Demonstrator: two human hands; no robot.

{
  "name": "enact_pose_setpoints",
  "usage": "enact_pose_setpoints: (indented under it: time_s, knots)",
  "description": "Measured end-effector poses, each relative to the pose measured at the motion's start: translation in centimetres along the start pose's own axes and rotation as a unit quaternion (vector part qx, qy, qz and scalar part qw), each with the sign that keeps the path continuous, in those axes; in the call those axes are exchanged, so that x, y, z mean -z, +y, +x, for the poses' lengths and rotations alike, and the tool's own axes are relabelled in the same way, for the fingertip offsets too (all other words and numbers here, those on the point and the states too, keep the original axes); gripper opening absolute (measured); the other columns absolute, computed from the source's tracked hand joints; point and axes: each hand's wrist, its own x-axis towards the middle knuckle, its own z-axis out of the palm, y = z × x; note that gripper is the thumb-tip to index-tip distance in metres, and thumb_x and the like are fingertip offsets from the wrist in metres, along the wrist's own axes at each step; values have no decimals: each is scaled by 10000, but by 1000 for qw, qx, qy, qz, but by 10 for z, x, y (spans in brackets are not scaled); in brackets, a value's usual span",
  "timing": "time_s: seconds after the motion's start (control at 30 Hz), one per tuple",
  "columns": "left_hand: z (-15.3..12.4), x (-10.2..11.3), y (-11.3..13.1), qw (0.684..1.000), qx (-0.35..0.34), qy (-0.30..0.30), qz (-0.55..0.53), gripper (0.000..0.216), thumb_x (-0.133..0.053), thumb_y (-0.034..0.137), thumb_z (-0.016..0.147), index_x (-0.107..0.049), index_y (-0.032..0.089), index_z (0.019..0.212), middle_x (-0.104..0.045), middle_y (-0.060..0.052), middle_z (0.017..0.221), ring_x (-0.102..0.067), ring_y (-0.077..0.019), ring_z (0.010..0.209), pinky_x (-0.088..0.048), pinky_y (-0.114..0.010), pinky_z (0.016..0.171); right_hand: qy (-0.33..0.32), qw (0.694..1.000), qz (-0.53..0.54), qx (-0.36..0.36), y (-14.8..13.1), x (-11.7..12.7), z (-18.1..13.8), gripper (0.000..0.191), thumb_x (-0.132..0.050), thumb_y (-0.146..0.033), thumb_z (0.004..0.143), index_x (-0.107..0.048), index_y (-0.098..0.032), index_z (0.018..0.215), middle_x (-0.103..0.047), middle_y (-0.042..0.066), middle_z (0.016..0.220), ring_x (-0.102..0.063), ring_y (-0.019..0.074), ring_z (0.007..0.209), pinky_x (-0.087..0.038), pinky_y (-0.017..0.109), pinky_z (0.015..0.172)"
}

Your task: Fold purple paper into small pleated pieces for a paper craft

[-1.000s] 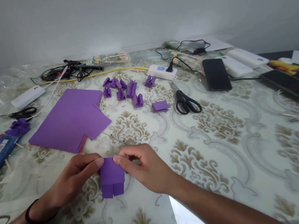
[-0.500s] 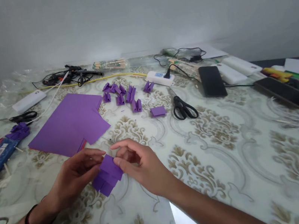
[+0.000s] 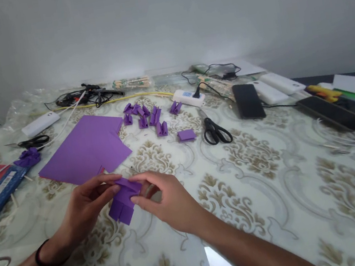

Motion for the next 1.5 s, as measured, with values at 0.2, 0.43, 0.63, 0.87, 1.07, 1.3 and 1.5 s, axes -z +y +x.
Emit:
enact_pose_setpoints:
  time_s: [0.2,0.43,0.63,0.87,1.07,1.3,1.5]
  knots:
    - [3,-4,-9,1000,6,-14,-23,154,-875,264,859,-800,198,976,-795,-24,890,-742,-148,768,-580,-201,680,4,999,-41,15,-1,-3,0,84,-665,-268,955,-730,-215,949,-729,-3,763,-661,164,701,-495,266,634]
    - [6,-1,-10,996,45,-68,42,223,-846,356,875,-745,159,848,-675,-2,798,-599,-129,717,-498,-217,658,-13,999,-35,-8,3,-5,2,348,-610,-355,976,-454,-228,692,-467,-63,612,-430,126,587,-366,262,562]
    - [5,1,-10,992,78,-55,83,288,-828,423,879,-747,163,788,-635,18,689,-509,-113,622,-399,-219,580,-41,998,-19,-31,6,0,6,383,-612,-402,962,-454,-228,660,-456,-58,607,-409,128,580,-322,274,553]
    - [7,-2,-6,994,84,-62,-12,433,-876,387,867,-674,213,1208,-698,26,783,-565,-115,661,-414,-202,591,-2,999,31,-43,4,-2,3,384,-598,-443,993,-526,-225,685,-576,-26,623,-510,145,591,-378,280,582]
    - [6,2,-7,991,101,-88,-8,418,-830,479,911,-649,170,1126,-655,26,763,-552,-114,674,-407,-222,618,32,994,92,-46,6,-4,4,396,-631,-516,990,-552,-227,732,-660,-2,657,-602,172,655,-453,305,678]
    - [4,2,-7,983,128,-131,-5,299,-759,447,957,-656,173,898,-671,2,765,-639,-149,699,-510,-259,651,28,992,105,-60,8,-8,-3,294,-676,-475,998,-591,-234,853,-688,-9,703,-652,184,707,-490,303,704]
    - [0,0,-3,991,76,-105,31,170,-704,326,980,-638,185,912,-633,29,744,-597,-124,668,-456,-231,621,-14,996,60,-66,6,-7,-4,255,-653,-414,1008,-593,-225,849,-647,0,783,-621,179,743,-474,290,678]
